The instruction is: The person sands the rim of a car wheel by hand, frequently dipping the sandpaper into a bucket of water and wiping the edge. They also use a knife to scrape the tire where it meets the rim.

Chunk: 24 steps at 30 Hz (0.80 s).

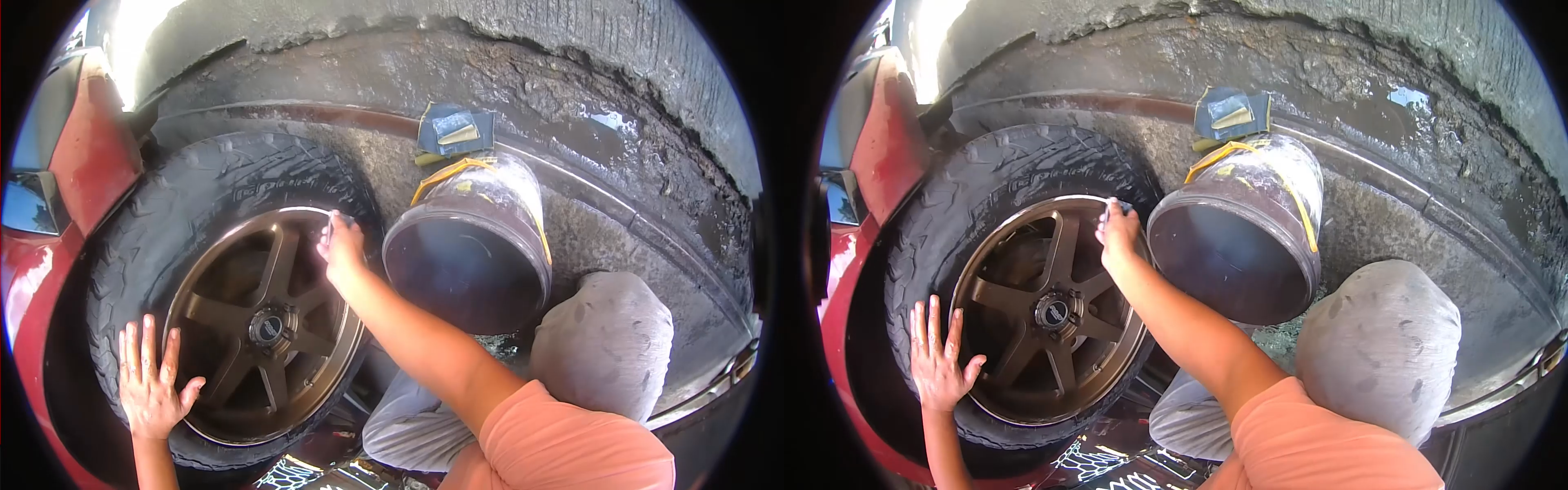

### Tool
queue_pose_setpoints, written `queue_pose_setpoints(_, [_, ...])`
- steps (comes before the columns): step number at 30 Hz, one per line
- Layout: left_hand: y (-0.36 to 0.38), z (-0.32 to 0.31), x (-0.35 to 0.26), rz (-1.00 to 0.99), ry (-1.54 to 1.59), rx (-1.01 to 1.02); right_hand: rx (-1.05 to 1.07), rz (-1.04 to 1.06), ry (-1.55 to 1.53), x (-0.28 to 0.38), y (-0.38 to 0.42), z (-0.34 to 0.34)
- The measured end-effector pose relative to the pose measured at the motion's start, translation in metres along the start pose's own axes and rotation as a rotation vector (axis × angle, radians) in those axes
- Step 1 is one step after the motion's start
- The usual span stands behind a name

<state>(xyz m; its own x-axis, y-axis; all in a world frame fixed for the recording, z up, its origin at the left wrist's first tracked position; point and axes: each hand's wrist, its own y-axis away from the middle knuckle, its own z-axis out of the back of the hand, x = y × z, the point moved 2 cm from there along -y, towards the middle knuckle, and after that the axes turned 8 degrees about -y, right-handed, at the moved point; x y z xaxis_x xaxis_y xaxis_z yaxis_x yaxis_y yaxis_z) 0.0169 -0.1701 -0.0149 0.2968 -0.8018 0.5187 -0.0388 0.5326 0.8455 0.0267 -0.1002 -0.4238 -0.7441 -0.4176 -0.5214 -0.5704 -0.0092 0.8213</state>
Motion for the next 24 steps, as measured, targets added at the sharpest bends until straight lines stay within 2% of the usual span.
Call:
queue_pose_setpoints(3, [-0.002,0.0,0.0,0.001,-0.002,-0.003,0.05,-0.074,-0.144,-0.012,0.007,-0.018])
queue_pose_setpoints(4, [-0.001,0.001,-0.002,0.003,-0.013,0.001,0.073,-0.124,-0.04,-0.002,0.031,-0.033])
queue_pose_setpoints(6, [-0.001,0.004,-0.001,-0.017,0.014,0.005,0.195,-0.009,-0.069,-0.01,0.015,-0.018])
queue_pose_setpoints(8, [-0.004,0.005,0.0,-0.019,0.039,-0.016,-0.112,-0.064,-0.138,-0.018,-0.021,0.015])
queue_pose_setpoints(10, [-0.008,0.008,0.001,-0.009,0.053,-0.037,-0.11,-0.038,0.032,-0.004,0.004,0.022])
queue_pose_setpoints(12, [-0.008,0.011,-0.002,0.009,0.074,-0.041,0.05,0.008,0.029,-0.001,0.035,0.0])
queue_pose_setpoints(16, [-0.026,0.023,-0.018,0.027,0.154,-0.032,0.468,0.274,-0.028,0.053,0.114,-0.068])
queue_pose_setpoints(17, [-0.045,0.031,-0.031,-0.029,0.181,-0.032,0.551,0.366,-0.034,0.07,0.123,-0.078])
queue_pose_setpoints(19, [-0.089,0.038,-0.063,-0.09,0.221,-0.033,0.54,0.565,-0.115,0.115,0.145,-0.091])
queue_pose_setpoints(21, [-0.13,0.021,-0.085,-0.107,0.204,-0.068,0.591,0.666,-0.184,0.158,0.156,-0.092])
queue_pose_setpoints(24, [-0.176,-0.011,-0.099,-0.112,0.124,-0.095,0.538,0.798,-0.204,0.191,0.16,-0.082])
